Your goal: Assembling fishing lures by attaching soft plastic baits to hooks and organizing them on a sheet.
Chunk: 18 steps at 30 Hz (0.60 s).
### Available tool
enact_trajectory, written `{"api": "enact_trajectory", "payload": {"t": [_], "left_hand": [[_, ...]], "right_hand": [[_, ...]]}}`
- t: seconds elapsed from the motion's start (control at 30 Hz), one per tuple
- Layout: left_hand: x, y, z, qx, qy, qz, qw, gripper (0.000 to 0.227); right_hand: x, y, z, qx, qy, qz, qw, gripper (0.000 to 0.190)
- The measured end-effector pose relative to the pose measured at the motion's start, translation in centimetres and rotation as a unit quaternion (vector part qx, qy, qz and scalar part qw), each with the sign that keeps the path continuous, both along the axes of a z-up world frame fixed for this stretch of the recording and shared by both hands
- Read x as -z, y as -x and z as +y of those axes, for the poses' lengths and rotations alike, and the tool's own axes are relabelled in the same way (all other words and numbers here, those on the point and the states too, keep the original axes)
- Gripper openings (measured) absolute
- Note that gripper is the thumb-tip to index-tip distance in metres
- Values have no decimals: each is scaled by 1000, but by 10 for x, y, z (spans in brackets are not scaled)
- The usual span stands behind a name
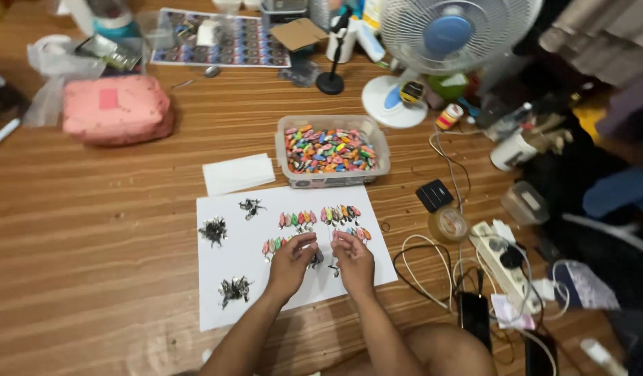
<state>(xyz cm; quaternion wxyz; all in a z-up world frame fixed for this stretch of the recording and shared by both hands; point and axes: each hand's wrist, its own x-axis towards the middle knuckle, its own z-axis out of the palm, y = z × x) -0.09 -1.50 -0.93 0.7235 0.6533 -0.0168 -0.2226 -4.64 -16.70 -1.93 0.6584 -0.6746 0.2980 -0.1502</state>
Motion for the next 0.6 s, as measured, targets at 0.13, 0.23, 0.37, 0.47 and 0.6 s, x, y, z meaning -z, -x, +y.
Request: {"api": "enact_trajectory", "payload": {"t": [0.13,0.23,0.37,0.47,0.6], "left_hand": [[0,0,-7,34,3,7,999,36],[4,3,-11,39,25,5,999,36],[-12,14,-24,31,40,-13,999,36],[-10,29,-36,40,37,-11,998,37],[-8,48,-50,65,6,-18,998,34]], "right_hand": [[7,10,2,55,-21,-26,998,37],[18,21,-2,67,-24,-33,997,35],[11,39,-11,70,-23,-50,996,35],[11,60,-24,77,-19,-54,995,35],[26,79,-48,84,-4,-61,995,33]]}}
